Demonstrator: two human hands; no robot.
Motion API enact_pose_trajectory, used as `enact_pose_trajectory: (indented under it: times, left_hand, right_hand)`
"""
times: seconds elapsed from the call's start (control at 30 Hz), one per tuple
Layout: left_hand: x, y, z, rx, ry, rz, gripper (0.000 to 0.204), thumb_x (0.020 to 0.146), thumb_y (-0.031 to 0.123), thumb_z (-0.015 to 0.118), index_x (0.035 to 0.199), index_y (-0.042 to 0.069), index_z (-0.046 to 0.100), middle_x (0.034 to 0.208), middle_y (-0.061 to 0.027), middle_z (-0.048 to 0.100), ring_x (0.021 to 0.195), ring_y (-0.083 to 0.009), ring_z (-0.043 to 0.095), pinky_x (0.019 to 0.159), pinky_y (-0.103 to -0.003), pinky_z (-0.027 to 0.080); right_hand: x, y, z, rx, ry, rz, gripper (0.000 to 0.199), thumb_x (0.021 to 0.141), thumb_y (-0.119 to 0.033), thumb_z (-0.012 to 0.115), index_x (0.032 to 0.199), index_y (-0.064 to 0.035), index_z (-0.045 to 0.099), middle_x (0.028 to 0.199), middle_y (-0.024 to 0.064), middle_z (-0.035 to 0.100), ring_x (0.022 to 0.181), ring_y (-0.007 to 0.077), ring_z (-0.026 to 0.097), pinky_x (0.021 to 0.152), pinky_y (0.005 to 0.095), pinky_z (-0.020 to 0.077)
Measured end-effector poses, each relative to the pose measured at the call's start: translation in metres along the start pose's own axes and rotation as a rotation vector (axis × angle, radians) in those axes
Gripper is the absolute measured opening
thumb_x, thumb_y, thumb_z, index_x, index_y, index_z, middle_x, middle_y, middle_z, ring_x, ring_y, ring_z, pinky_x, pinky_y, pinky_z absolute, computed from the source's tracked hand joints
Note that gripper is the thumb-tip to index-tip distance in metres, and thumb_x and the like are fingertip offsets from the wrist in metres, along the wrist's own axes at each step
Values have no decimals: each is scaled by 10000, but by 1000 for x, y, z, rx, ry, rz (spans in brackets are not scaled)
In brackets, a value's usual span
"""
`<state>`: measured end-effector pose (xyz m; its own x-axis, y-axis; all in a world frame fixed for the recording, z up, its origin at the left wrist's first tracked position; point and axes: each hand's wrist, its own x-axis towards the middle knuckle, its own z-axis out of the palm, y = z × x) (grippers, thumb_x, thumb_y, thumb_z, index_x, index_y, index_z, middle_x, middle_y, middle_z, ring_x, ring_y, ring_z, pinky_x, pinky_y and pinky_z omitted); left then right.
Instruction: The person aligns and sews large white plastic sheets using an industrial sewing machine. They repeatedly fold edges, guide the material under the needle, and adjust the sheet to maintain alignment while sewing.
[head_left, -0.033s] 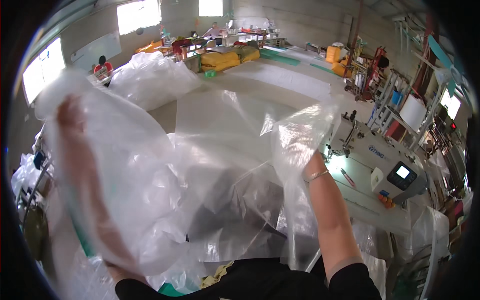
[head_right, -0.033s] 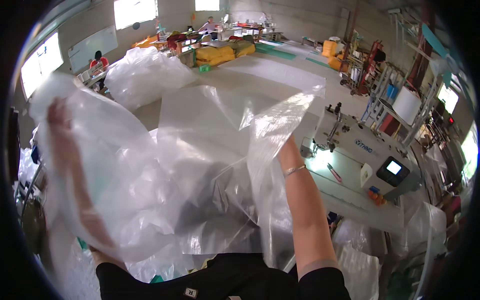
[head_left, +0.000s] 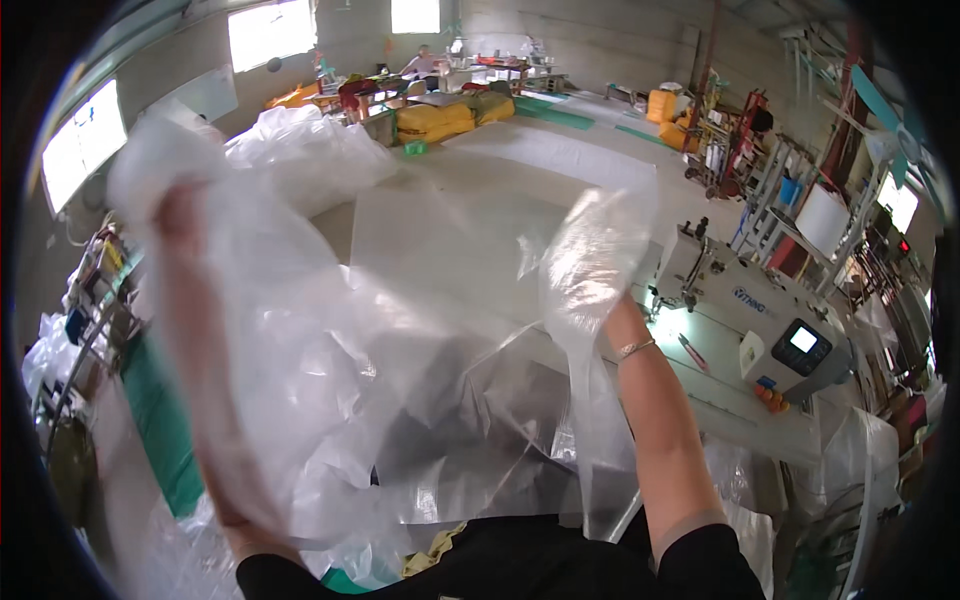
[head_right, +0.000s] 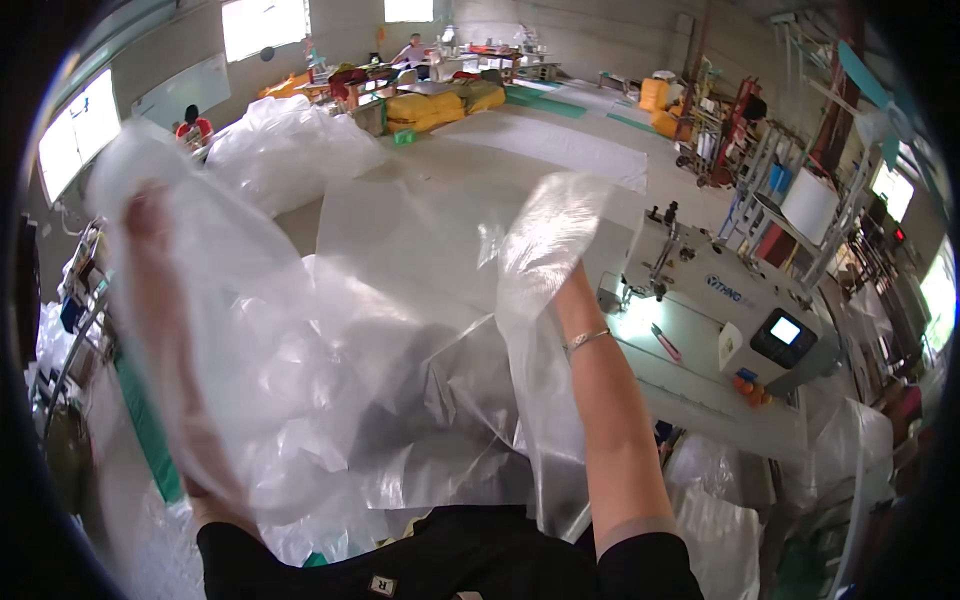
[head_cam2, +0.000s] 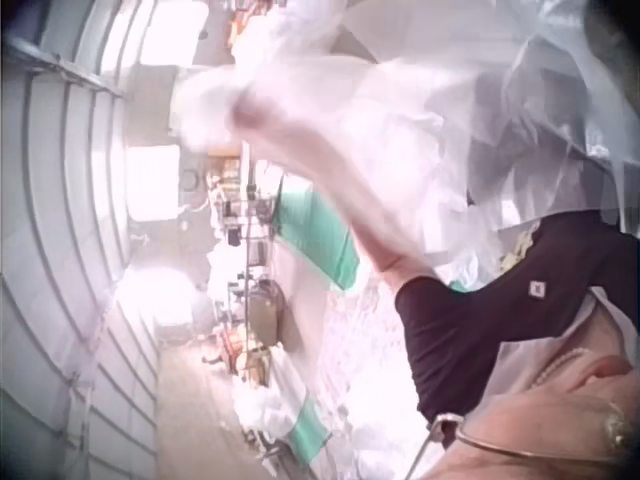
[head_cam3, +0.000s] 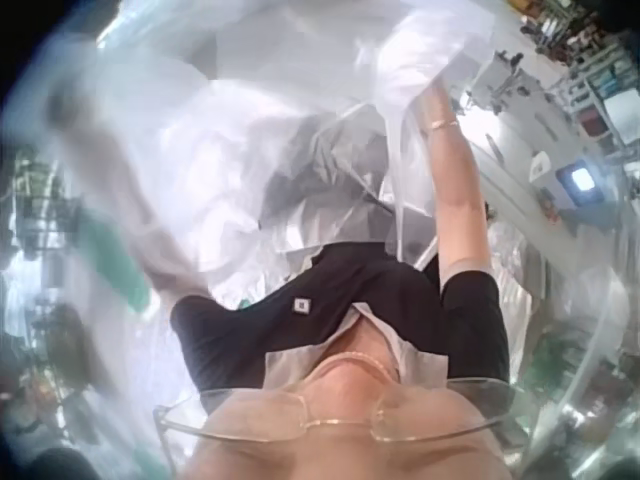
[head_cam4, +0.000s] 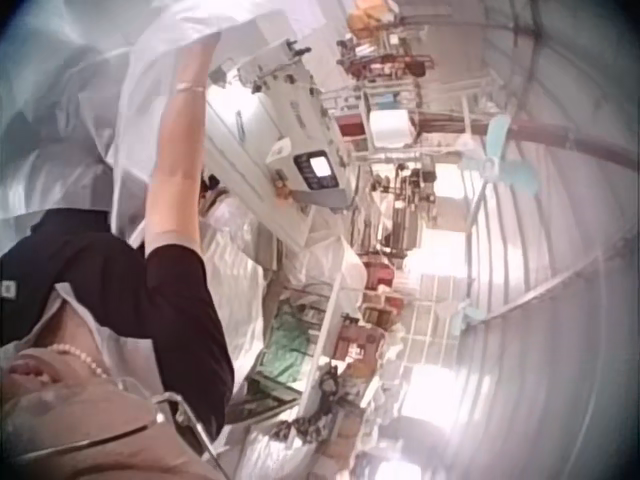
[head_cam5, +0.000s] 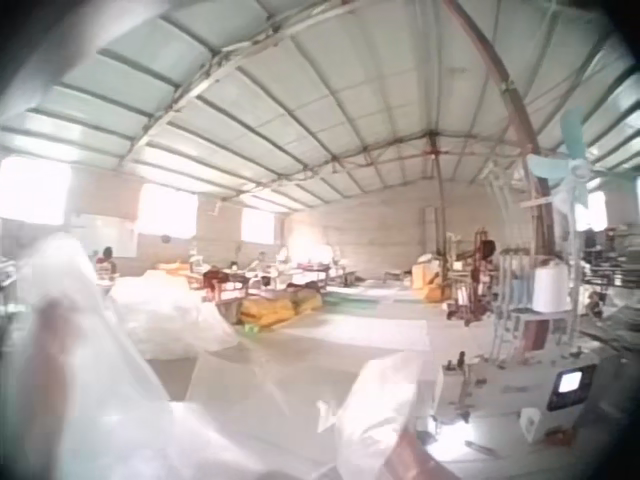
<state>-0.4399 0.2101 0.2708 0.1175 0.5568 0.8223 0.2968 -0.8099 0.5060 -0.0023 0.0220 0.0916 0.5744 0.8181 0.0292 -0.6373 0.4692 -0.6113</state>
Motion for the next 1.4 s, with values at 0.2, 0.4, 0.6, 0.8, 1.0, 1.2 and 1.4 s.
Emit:
enact_pose_trajectory:
  times: [0.2, 0.4, 0.6, 0.8, 1.0, 1.2, 1.4]
  left_hand:
    - [-101, 30, 229, -613, -432, -254, 296, 979, 118, 484, 1218, -36, 569, 1058, -130, 645, 1046, -135, 563, 1092, -350, 292]
    - [-205, 55, 339, -860, -463, -164, 298, 957, 53, 466, 1233, 22, 574, 1191, -118, 631, 1130, -190, 557, 1136, -390, 177]
    - [-258, 77, 346, -772, -715, -146, 321, 955, 44, 457, 1256, 26, 566, 1204, -115, 626, 1186, -178, 525, 1129, -385, 199]
    - [-126, -11, 290, -925, -350, -352, 433, 1015, 269, 367, 1337, 1, 476, 1361, -98, 498, 1233, -225, 483, 1055, -365, 367]
    - [23, -66, 152, -230, 115, 25, 414, 984, 297, 431, 1325, 74, 503, 1399, -71, 464, 1278, -236, 440, 1072, -433, 315]
    - [-93, 95, 247, -213, -627, 884, 403, 952, 324, 496, 1313, 148, 531, 1436, -44, 431, 1323, -247, 396, 1089, -501, 263]
    - [-282, 132, 335, -184, -1282, 1120, 401, 921, 352, 560, 1301, 221, 559, 1473, -18, 397, 1368, -258, 353, 1106, -569, 211]
  right_hand:
    - [-103, -13, -28, -324, 108, -68, 628, 937, -447, 493, 1383, -23, 370, 1319, 114, 498, 1222, 210, 457, 999, 345, 378]
    - [-239, 32, -51, -753, -142, -46, 740, 936, -506, 491, 1472, -41, 283, 1480, 121, 369, 1355, 200, 347, 1065, 349, 305]
    - [-206, 79, -29, -904, 288, 94, 443, 946, -381, 547, 1231, -42, 535, 1134, 58, 557, 1017, 143, 503, 835, 288, 412]
    - [-177, 83, 71, -658, -384, 147, 529, 1003, -418, 437, 1327, -6, 507, 1253, 30, 561, 1096, 114, 459, 912, 284, 391]
    - [-170, 65, 86, -378, -450, -159, 562, 1011, -455, 370, 1354, -20, 470, 1339, 72, 530, 1240, 194, 460, 1023, 322, 341]
    - [-209, 143, -73, -80, 148, 213, 520, 1002, -453, 393, 1341, -68, 479, 1298, 92, 560, 1176, 191, 531, 928, 347, 430]
    - [-278, 134, -123, -227, 397, 316, 339, 976, -314, 498, 1218, -94, 590, 1145, 34, 648, 1047, 131, 600, 793, 276, 436]
